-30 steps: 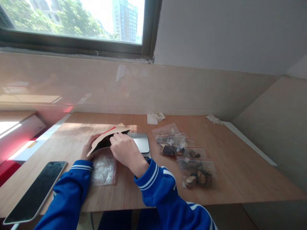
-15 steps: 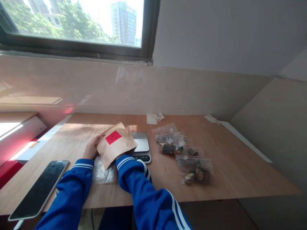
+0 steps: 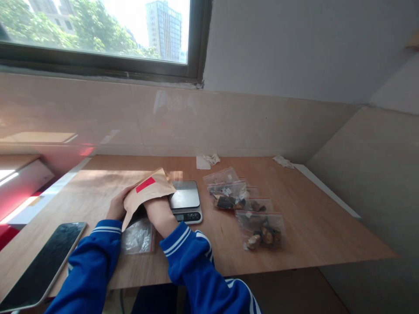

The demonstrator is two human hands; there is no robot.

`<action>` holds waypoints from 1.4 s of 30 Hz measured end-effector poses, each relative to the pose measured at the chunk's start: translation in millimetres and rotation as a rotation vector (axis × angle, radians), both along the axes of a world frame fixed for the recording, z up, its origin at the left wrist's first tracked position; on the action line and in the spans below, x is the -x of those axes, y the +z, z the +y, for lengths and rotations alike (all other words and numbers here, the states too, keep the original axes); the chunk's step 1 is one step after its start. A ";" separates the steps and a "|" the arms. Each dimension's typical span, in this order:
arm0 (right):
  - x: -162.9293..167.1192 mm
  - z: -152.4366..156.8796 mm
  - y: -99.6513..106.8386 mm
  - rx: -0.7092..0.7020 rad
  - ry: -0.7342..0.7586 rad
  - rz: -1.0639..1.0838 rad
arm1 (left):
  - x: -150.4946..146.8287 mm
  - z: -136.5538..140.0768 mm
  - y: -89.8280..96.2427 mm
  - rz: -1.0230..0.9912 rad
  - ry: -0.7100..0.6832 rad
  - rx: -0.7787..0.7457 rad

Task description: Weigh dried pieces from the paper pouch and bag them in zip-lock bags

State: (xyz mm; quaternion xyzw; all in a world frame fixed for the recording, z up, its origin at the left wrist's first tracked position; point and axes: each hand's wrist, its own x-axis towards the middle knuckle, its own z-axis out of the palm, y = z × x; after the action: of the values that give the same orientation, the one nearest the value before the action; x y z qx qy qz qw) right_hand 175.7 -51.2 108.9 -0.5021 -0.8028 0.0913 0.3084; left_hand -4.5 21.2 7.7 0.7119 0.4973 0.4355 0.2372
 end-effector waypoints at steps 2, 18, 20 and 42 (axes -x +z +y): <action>-10.4 -11.2 9.3 0.064 0.032 -0.085 | -0.1 -0.9 1.0 0.000 -0.003 0.006; -77.4 -31.5 15.8 -0.026 0.173 0.641 | 7.7 10.6 -14.3 -0.027 0.029 -0.005; -91.9 -28.1 -5.1 -0.049 0.061 0.783 | 10.6 15.5 -19.2 -0.011 0.087 0.015; -122.8 3.5 -113.6 -0.053 -0.341 0.330 | 17.8 26.1 -29.0 0.136 0.180 0.030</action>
State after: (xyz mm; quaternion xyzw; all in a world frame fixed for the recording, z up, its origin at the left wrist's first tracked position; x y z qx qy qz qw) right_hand 298.5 -47.7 -4.7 -0.6004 -0.6471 0.0976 0.4597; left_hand -22.3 47.2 -21.3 0.6886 0.5807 0.3981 0.1736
